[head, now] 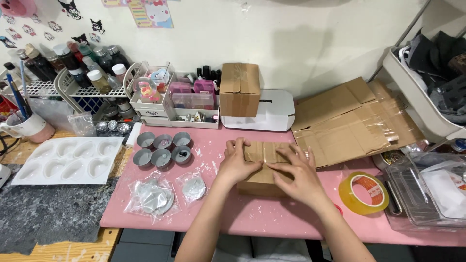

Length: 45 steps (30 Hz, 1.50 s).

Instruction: Packing small grey containers and other supplies into cardboard boxes on a pink workspace mat.

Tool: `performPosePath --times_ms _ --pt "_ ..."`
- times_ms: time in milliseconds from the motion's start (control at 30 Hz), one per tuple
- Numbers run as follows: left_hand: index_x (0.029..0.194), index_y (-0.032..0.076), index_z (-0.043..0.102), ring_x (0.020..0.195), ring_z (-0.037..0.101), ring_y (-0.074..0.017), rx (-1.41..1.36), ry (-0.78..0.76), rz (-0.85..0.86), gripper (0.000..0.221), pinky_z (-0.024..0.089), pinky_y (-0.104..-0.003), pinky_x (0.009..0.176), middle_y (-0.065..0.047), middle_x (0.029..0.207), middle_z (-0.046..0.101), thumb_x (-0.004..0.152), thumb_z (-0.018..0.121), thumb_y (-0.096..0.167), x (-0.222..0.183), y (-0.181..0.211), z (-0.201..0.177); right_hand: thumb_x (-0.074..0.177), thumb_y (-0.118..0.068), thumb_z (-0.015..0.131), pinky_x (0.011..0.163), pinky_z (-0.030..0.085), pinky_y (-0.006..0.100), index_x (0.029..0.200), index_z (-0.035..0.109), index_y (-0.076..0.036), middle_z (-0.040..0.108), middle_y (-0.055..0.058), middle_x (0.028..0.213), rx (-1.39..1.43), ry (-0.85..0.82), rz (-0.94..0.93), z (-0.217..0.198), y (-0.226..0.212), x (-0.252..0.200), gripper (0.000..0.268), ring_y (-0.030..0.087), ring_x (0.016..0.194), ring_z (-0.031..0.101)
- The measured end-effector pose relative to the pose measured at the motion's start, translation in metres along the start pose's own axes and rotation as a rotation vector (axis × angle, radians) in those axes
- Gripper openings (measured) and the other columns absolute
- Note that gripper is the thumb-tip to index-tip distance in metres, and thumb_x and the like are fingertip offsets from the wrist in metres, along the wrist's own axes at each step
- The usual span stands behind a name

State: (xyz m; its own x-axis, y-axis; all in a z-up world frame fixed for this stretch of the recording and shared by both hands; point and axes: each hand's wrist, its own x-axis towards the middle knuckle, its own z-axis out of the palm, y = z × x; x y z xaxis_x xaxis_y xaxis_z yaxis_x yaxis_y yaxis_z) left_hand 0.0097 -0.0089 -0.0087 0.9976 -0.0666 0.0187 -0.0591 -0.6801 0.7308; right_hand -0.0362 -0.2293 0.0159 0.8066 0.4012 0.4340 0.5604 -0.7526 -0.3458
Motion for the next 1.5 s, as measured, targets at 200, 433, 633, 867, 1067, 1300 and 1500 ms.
performPosePath --times_ms 200,433,633,867,1067,1300,1500 --pt "0.133 0.017 0.038 0.123 0.053 -0.0448 -0.137 -0.018 0.091 0.079 0.048 -0.047 0.104 -0.02 0.13 0.042 0.075 0.086 0.04 0.007 -0.023 0.001 0.07 -0.024 0.09 0.122 0.025 0.051 0.122 0.064 -0.022 0.038 0.014 0.164 0.363 -0.17 0.015 -0.014 0.05 -0.005 0.058 0.037 0.155 0.027" --pt "0.137 0.008 0.04 0.131 0.051 -0.0371 -0.256 -0.155 0.181 0.083 0.044 -0.042 0.11 -0.024 0.133 0.047 0.075 0.088 0.037 0.028 -0.028 -0.005 0.044 -0.017 0.101 0.119 0.028 0.043 0.158 0.002 -0.026 0.016 0.013 0.164 0.708 -0.445 0.191 -0.004 0.056 -0.014 0.151 0.029 0.151 0.025" --pt "0.142 0.014 0.038 0.138 0.044 -0.0325 -0.578 0.049 0.205 0.071 0.049 -0.042 0.102 -0.017 0.144 0.037 0.086 0.078 0.029 0.038 -0.005 -0.001 0.048 -0.007 0.088 0.119 0.03 0.046 0.153 0.027 -0.019 0.033 0.015 0.152 0.732 -0.051 0.228 0.02 0.096 -0.027 0.122 0.035 0.145 0.034" --pt "0.129 0.012 0.047 0.125 0.05 -0.0263 -0.713 0.382 0.214 0.033 0.054 -0.042 0.094 -0.011 0.136 0.04 0.099 0.058 0.02 0.038 0.024 0.051 0.062 -0.025 0.093 0.117 0.037 0.049 0.152 0.029 -0.012 0.037 0.019 0.144 0.487 0.587 0.378 0.013 0.067 0.028 0.111 0.034 0.138 0.039" --pt "0.123 0.007 0.05 0.114 0.052 -0.0248 -0.687 0.273 0.241 0.025 0.05 -0.036 0.096 -0.012 0.125 0.046 0.102 0.059 0.017 0.055 0.026 0.096 0.066 -0.035 0.1 0.118 0.028 0.056 0.149 0.032 -0.009 0.037 0.023 0.147 0.155 0.656 0.528 0.042 0.063 0.088 0.111 0.041 0.141 0.031" --pt "0.145 0.003 0.047 0.14 0.048 -0.0293 -0.758 0.092 0.346 0.043 0.037 -0.038 0.117 -0.017 0.148 0.049 0.104 0.047 0.017 0.084 -0.009 0.118 0.082 -0.032 0.094 0.12 0.025 0.057 0.166 0.007 -0.005 0.01 0.037 0.162 0.263 0.667 0.283 0.079 0.073 0.119 0.124 0.053 0.152 0.014" --pt "0.156 0.004 0.036 0.156 0.029 -0.0296 -0.781 0.045 0.334 0.054 0.025 -0.039 0.125 -0.018 0.166 0.034 0.107 0.042 0.025 0.095 -0.016 0.112 0.086 -0.026 0.086 0.114 0.038 0.05 0.134 0.041 -0.006 0.045 0.022 0.134 0.153 0.798 0.528 0.125 0.101 0.106 0.069 0.036 0.133 0.042"
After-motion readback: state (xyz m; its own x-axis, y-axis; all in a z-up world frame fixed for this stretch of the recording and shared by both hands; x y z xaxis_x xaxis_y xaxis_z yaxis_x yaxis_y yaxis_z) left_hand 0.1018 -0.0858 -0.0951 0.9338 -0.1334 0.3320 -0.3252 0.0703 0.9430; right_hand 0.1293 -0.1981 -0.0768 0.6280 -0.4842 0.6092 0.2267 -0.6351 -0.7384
